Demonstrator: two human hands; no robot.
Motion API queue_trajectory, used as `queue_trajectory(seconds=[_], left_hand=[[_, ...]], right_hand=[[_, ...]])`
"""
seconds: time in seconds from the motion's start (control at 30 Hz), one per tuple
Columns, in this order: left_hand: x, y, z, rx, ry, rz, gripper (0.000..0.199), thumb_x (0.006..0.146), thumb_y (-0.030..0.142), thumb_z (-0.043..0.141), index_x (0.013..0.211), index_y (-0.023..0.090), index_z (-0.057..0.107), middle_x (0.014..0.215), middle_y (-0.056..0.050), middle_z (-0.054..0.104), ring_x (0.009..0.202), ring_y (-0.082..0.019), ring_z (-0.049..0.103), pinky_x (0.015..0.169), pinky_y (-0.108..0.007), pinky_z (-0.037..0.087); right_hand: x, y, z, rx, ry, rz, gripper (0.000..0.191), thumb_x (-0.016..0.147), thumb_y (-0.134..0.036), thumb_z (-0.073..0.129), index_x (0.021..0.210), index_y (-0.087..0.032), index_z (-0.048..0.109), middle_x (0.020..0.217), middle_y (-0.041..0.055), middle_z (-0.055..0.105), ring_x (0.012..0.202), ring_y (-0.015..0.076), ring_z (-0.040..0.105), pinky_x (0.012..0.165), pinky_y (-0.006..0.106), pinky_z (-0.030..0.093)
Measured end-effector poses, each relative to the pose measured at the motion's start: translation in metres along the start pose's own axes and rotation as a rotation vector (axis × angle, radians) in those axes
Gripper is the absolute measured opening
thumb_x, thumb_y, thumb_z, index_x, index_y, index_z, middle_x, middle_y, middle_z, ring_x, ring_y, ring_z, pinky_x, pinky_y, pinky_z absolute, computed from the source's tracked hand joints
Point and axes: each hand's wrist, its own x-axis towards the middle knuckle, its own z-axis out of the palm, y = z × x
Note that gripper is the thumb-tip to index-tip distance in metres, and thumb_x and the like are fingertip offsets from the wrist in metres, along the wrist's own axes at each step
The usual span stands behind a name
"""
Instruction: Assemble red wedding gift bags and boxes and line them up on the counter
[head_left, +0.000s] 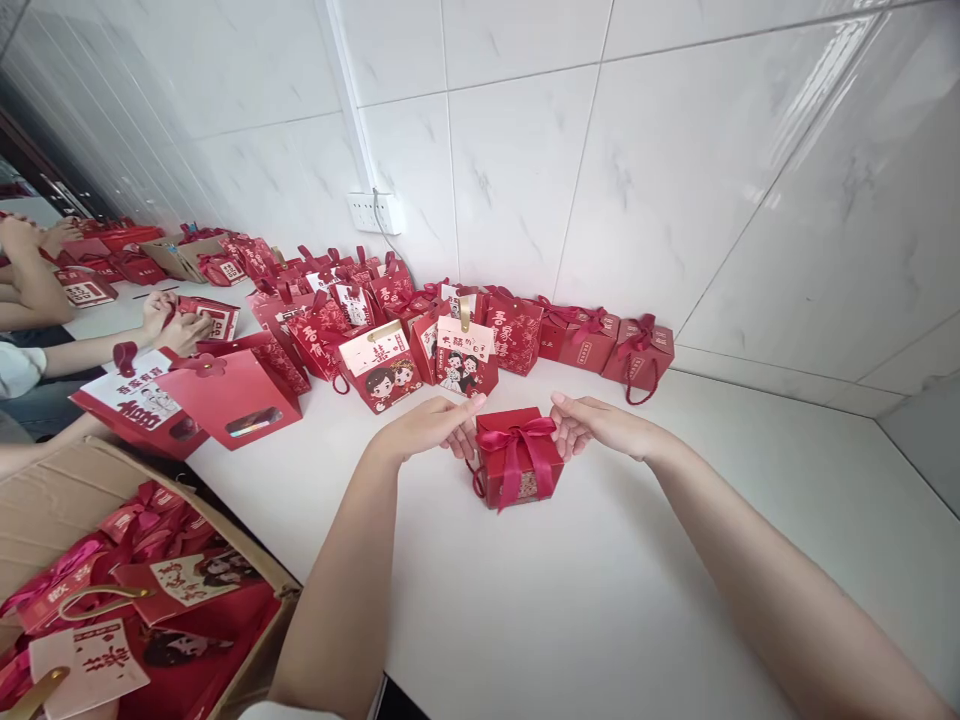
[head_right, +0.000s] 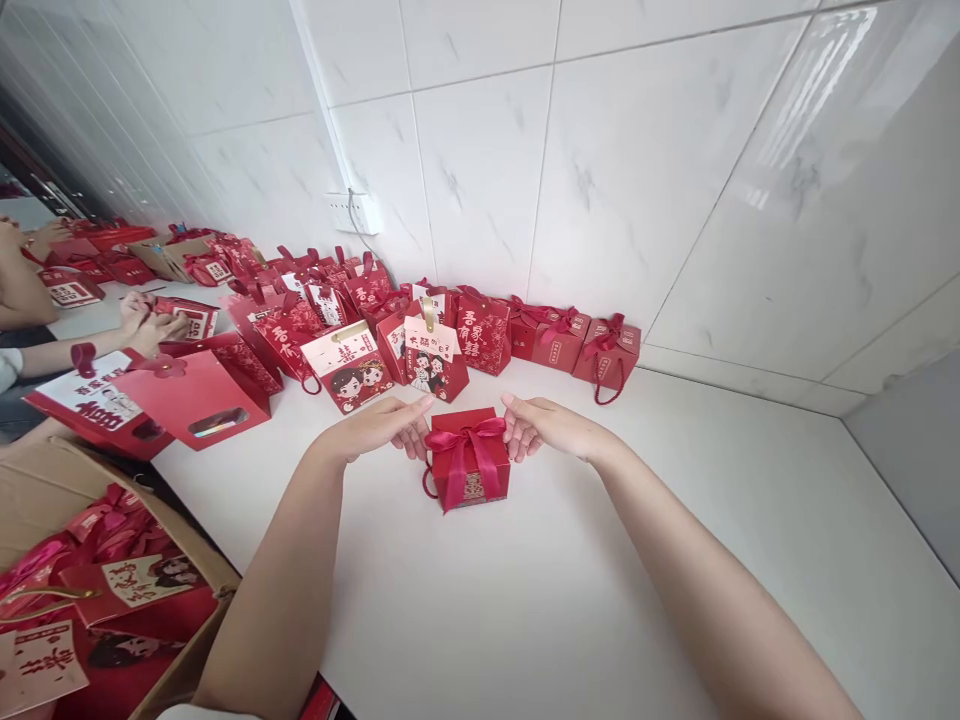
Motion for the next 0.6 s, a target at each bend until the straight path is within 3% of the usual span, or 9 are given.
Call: queue_trajectory(seconds=[0.07,0.13,0.27,0.37,0.47,0.6], left_hand=[[0.001,0.000,0.000,-0.033,0.024,0.036,0.061,0.081,0.068,0.043,0.064,0.015,0.068,0.067,-0.010,0.070,0.064,-0.019,0.065,0.067,-0.030,0.047],[0.001,0.000,0.000,-0.017,-0.037,0.039,0.059,0.079,0.067,0.047,0.060,0.015,0.068,0.065,-0.010,0.069,0.062,-0.019,0.063,0.065,-0.030,0.047],[0.000,0.000,0.001,0.019,-0.202,-0.028,0.052,0.075,0.064,0.056,0.062,0.017,0.071,0.062,-0.008,0.068,0.060,-0.018,0.061,0.062,-0.029,0.046],[0.003,-0.001,0.001,-0.032,-0.239,-0.011,0.043,0.073,0.059,0.062,0.068,0.017,0.071,0.068,-0.008,0.069,0.064,-0.018,0.062,0.066,-0.030,0.046],[0.007,-0.003,0.000,-0.093,-0.207,0.023,0.038,0.073,0.053,0.066,0.070,0.016,0.071,0.072,-0.008,0.068,0.068,-0.017,0.061,0.071,-0.031,0.048],[0.011,-0.006,0.000,-0.181,-0.064,0.128,0.034,0.076,0.049,0.064,0.077,0.016,0.068,0.075,-0.006,0.065,0.072,-0.015,0.058,0.076,-0.030,0.047]], right_hand=[[-0.002,-0.001,-0.001,0.009,0.011,-0.004,0.067,0.084,-0.077,0.033,0.070,-0.017,0.059,0.067,0.0075,0.068,0.063,0.0179,0.064,0.063,0.030,0.045],[-0.004,-0.003,-0.001,-0.009,0.007,0.012,0.070,0.083,-0.078,0.032,0.065,-0.016,0.060,0.060,0.0075,0.066,0.056,0.0172,0.062,0.059,0.029,0.044],[-0.008,-0.005,0.001,0.007,-0.121,0.043,0.072,0.084,-0.076,0.036,0.062,-0.014,0.065,0.053,0.0091,0.065,0.046,0.0162,0.058,0.052,0.028,0.042],[-0.007,-0.005,0.002,0.056,-0.130,0.013,0.065,0.083,-0.072,0.045,0.063,-0.013,0.065,0.054,0.0091,0.066,0.044,0.0152,0.058,0.049,0.026,0.039],[-0.003,-0.002,0.004,0.097,-0.077,0.027,0.062,0.081,-0.071,0.050,0.061,-0.013,0.063,0.052,0.0088,0.065,0.044,0.0148,0.058,0.046,0.024,0.037],[0.001,0.001,0.006,0.123,-0.027,0.077,0.063,0.078,-0.074,0.049,0.060,-0.014,0.061,0.051,0.0072,0.063,0.045,0.0142,0.057,0.046,0.024,0.036]])
